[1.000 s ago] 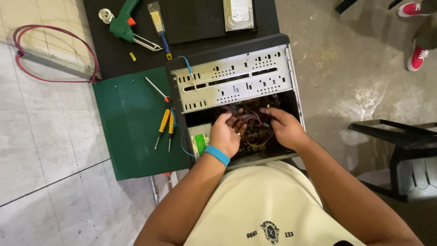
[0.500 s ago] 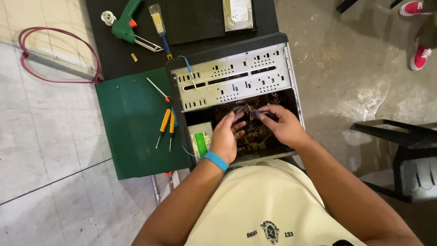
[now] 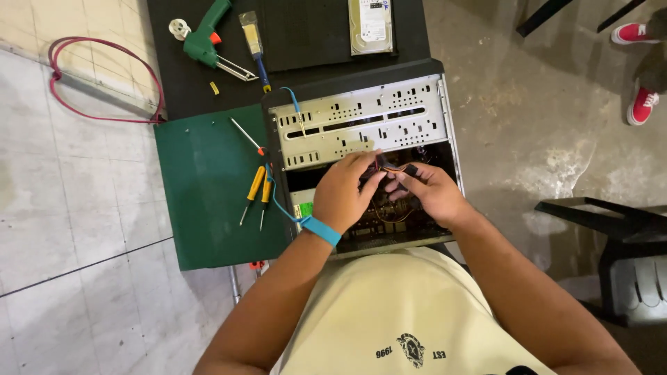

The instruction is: The person works on the internal components of an open electronic device, connecting wires and handling a small green circuit board. They use a screwdriver to tighten screws on a metal bracket and manipulate various internal cables.

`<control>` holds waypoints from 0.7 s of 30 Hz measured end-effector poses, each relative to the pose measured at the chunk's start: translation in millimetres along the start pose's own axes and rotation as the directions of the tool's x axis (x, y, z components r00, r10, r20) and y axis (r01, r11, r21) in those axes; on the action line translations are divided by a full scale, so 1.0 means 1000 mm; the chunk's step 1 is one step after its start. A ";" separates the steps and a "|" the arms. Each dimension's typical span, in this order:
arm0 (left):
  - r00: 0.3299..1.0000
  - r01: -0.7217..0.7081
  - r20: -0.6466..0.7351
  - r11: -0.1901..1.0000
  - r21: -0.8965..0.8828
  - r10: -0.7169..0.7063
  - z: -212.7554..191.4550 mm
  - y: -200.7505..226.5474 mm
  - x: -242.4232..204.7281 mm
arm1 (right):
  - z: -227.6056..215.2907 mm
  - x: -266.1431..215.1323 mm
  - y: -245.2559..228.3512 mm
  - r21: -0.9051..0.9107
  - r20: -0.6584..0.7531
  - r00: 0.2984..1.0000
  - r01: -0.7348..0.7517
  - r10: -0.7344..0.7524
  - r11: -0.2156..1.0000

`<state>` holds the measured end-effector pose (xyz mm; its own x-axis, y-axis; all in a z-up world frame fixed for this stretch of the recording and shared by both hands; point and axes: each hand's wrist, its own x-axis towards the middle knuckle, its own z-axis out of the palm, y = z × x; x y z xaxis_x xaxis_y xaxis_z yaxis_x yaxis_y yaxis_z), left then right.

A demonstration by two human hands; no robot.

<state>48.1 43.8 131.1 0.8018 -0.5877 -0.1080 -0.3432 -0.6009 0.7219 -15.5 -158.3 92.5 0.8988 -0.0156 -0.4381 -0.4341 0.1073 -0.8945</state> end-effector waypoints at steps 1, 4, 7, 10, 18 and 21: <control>1.000 0.000 -0.003 1.000 0.001 0.000 -0.003 0.003 0.001 | -0.001 0.001 0.005 -0.001 0.002 1.000 0.003 -0.003 1.000; 0.997 0.041 0.061 0.998 0.050 -0.044 -0.006 0.009 0.005 | -0.005 0.002 0.017 0.180 -0.055 0.998 -0.011 0.021 0.984; 0.991 0.092 0.091 0.993 0.069 -0.099 -0.004 0.010 0.006 | -0.006 -0.003 0.017 0.229 -0.063 0.997 -0.038 0.054 0.973; 0.988 0.100 0.112 0.994 0.048 -0.105 -0.002 0.010 0.005 | -0.005 -0.008 0.013 0.210 -0.040 0.996 -0.069 0.079 0.975; 0.989 0.137 0.049 0.990 0.018 -0.138 0.006 0.000 0.004 | -0.012 0.001 0.029 0.101 -0.086 0.995 -0.037 0.046 0.994; 0.994 0.059 0.086 0.991 0.117 -0.069 -0.013 0.014 0.000 | -0.007 -0.003 0.014 0.009 -0.089 0.996 -0.019 0.020 1.000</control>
<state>49.8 42.4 150.1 0.7784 -0.5893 -0.2163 -0.3503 -0.6937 0.6294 -24.8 -163.7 81.0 0.8810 -0.1015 -0.4621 -0.4507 0.1169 -0.8850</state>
